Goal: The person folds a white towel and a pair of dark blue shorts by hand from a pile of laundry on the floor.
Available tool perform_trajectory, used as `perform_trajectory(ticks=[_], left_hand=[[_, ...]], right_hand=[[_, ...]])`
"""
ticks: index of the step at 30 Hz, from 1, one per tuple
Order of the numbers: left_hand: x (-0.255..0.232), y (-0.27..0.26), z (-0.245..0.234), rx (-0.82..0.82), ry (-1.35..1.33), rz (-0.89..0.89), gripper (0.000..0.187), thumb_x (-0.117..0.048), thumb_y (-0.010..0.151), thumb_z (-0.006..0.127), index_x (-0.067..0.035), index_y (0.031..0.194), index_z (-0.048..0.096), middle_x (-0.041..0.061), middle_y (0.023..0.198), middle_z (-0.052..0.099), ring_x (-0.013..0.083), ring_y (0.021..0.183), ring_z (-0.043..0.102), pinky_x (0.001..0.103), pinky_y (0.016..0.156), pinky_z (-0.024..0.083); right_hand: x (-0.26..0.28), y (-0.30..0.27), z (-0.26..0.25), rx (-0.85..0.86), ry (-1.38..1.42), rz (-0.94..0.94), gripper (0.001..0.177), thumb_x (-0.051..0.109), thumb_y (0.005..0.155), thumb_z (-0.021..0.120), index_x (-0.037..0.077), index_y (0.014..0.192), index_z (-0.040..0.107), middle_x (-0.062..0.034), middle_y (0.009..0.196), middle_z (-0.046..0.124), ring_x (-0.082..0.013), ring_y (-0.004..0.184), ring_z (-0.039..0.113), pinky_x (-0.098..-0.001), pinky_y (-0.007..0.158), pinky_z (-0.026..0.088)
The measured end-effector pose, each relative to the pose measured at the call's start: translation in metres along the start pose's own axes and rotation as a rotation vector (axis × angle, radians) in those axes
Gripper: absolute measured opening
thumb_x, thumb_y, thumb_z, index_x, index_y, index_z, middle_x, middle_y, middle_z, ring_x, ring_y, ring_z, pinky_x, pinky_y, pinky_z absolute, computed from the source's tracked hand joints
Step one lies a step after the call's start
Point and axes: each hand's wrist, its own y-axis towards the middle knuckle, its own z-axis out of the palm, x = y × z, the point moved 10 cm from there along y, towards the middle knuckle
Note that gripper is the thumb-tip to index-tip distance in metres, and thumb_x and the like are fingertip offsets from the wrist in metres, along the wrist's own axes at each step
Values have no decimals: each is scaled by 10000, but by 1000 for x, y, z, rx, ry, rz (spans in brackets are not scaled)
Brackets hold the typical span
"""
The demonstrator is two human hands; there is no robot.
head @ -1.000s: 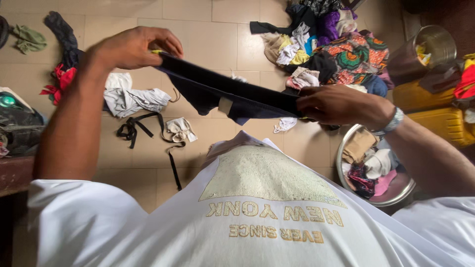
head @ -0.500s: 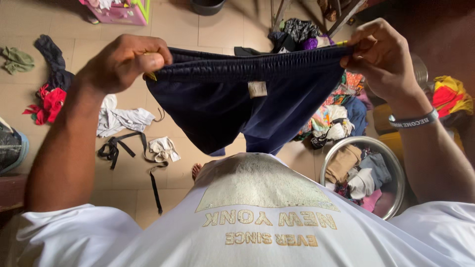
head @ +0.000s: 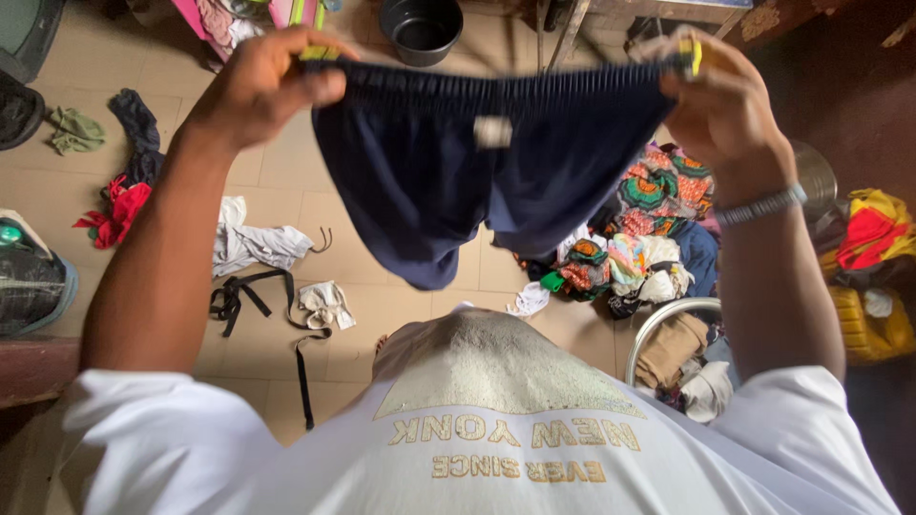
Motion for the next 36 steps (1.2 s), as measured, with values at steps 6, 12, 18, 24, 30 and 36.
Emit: perform_trajectory(ticks=[6,12,18,24,30,36], left_hand=[[59,53,38,-673,-687,9,348,-184,859,847,-98,995,539,-8,888,516,108,808,528,279,740,499],[-12,18,128,-224,-778,-35,304,-278,1042,572,-25,1202,626,41,1106,677,108,1017,655,280,950,561],[-17,-16,71,-351,-153,144,378,-254,1044,689,-80,1369,607,79,1216,703,155,1111,709,314,1011,590],[-1,-19,71,-21,64,329,764,-249,738,972,21,1336,581,177,1189,657,306,1141,595,417,956,508],[40,-29,78,-116,-435,29,414,-213,936,869,-35,1255,675,-7,1062,734,110,991,701,295,918,603],[52,-63,77,-89,-421,7,311,-131,920,844,9,1099,630,75,888,483,167,800,462,306,731,407]], right_hand=[[-82,74,-18,-596,-71,-98,167,151,965,694,55,1070,607,-59,998,649,-197,953,648,-390,921,590],[-108,69,130,-231,-402,-273,506,148,1011,697,66,1409,397,-64,1309,535,-154,1218,549,-298,1071,489],[-120,71,132,-218,-480,-159,452,-64,888,587,-8,1332,520,-128,1328,577,-210,1266,593,-340,1111,531],[-124,69,123,111,72,-54,513,-151,884,384,-38,1332,607,-161,1257,661,-220,1198,664,-327,1107,549],[-148,58,144,12,-126,-33,529,-195,916,544,46,1386,524,-80,1366,633,-184,1307,624,-341,1180,535],[-146,49,124,-64,-267,-55,303,-162,1046,622,-12,1309,633,-90,1301,696,-183,1199,681,-334,1130,547]])
